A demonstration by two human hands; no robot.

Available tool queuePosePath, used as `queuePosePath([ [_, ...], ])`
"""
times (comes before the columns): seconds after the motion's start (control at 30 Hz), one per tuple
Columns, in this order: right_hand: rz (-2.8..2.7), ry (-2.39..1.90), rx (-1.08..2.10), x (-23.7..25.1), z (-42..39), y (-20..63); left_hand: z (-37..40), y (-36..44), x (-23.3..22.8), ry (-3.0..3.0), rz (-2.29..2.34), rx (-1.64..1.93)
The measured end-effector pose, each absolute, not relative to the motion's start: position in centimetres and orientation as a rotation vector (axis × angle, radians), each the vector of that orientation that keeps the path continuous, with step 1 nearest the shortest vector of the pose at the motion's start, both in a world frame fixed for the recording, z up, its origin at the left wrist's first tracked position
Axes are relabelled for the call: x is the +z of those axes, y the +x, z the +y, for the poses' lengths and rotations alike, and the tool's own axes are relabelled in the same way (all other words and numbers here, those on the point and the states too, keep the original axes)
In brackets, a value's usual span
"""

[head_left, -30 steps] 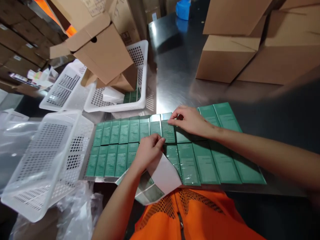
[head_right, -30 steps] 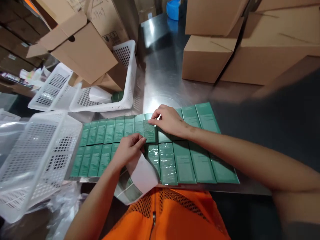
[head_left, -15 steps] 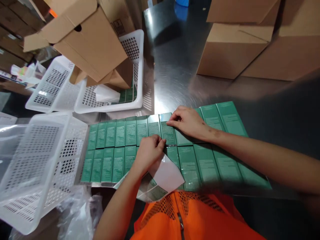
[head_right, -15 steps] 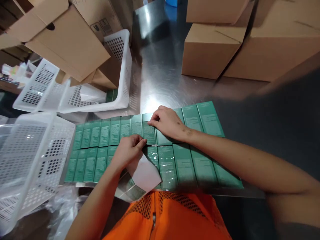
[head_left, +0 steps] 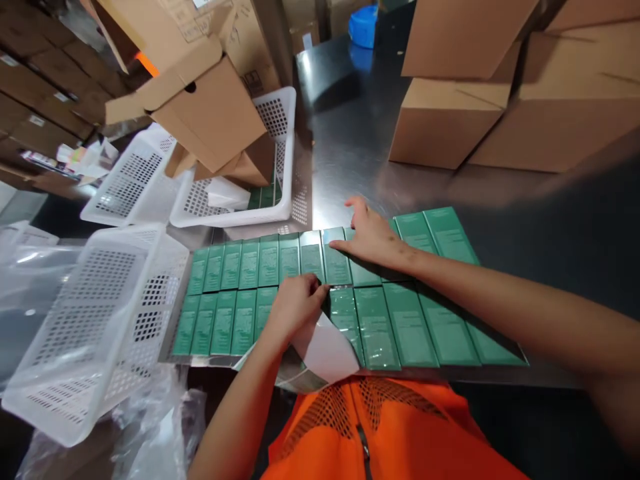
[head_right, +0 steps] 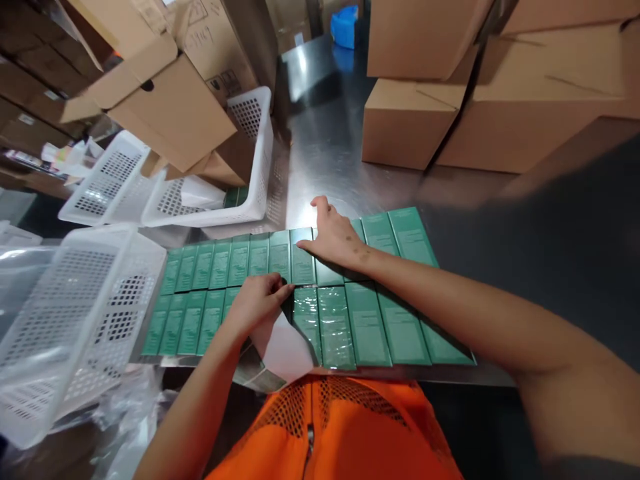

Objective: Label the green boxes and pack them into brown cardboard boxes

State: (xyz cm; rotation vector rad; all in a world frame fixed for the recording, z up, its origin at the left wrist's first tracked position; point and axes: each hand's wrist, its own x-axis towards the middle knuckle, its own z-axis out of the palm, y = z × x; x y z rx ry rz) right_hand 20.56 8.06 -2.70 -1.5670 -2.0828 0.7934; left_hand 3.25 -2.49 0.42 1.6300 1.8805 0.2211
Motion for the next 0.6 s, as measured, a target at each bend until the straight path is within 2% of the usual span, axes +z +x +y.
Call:
queuePosePath([
  [0.1,-2.171,-1.572,0.816,-2.0,9.3,20.1,-4.1,2.8,1.2,1.644,1.949,0.356],
  [0.23,-2.095,-1.488,0.967,-0.9,7.7,20.4,-6.3,1.6,2.7,1.562,2.234,0.78],
  [0.43,-1.89,-0.966,1.548,-0.7,-4.6,20.3,-7.7,0.1,4.6,1.298,2.442,1.391],
  [0.6,-1.657,-0.889,1.68,-2.1,-11.2,16.8,-7.5,-0.2,6.4,1.197,2.396,1.655],
])
